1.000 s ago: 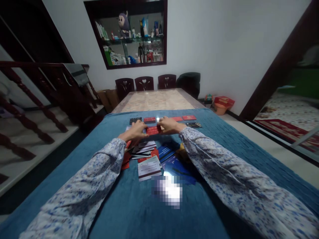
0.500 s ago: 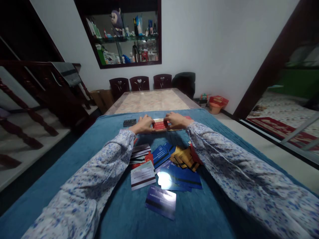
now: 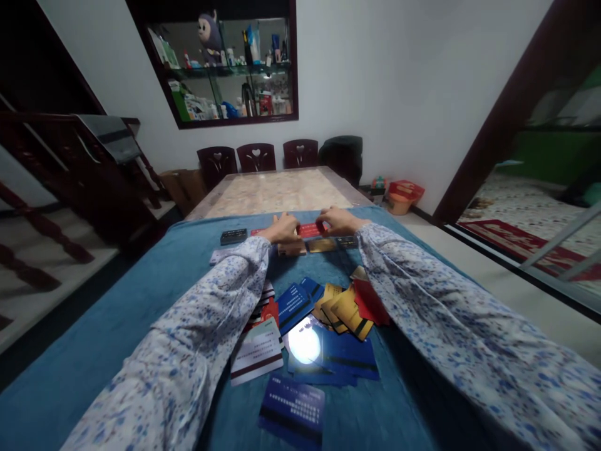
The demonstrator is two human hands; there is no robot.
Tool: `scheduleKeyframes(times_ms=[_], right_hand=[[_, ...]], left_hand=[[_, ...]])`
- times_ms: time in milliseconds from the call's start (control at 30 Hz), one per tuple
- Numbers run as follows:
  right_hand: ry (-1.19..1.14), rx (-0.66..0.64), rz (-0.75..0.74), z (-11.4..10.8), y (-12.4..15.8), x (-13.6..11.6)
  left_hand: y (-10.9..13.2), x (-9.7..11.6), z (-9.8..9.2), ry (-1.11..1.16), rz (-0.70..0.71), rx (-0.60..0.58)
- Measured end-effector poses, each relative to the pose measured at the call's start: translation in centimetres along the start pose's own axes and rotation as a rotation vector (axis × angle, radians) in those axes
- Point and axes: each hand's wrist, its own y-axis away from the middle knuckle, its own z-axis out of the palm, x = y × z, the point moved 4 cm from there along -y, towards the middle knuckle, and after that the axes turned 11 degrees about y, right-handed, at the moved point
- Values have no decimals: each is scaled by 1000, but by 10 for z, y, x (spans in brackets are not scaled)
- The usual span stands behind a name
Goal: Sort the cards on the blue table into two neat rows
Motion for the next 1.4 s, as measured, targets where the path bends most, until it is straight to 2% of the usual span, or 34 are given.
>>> scheduleKeyframes(times_ms=[600,1100,1400], right_hand=[[-45,-79,36,47,-31,32],[-49,-101,61,63,-45,37],[-24,-130,68,57,-40,33]], left_hand=[[-59,-11,34,39,-16,-18],[-69,-10,42,25,-19,-90],[-73,-12,44,2,-1,-101]])
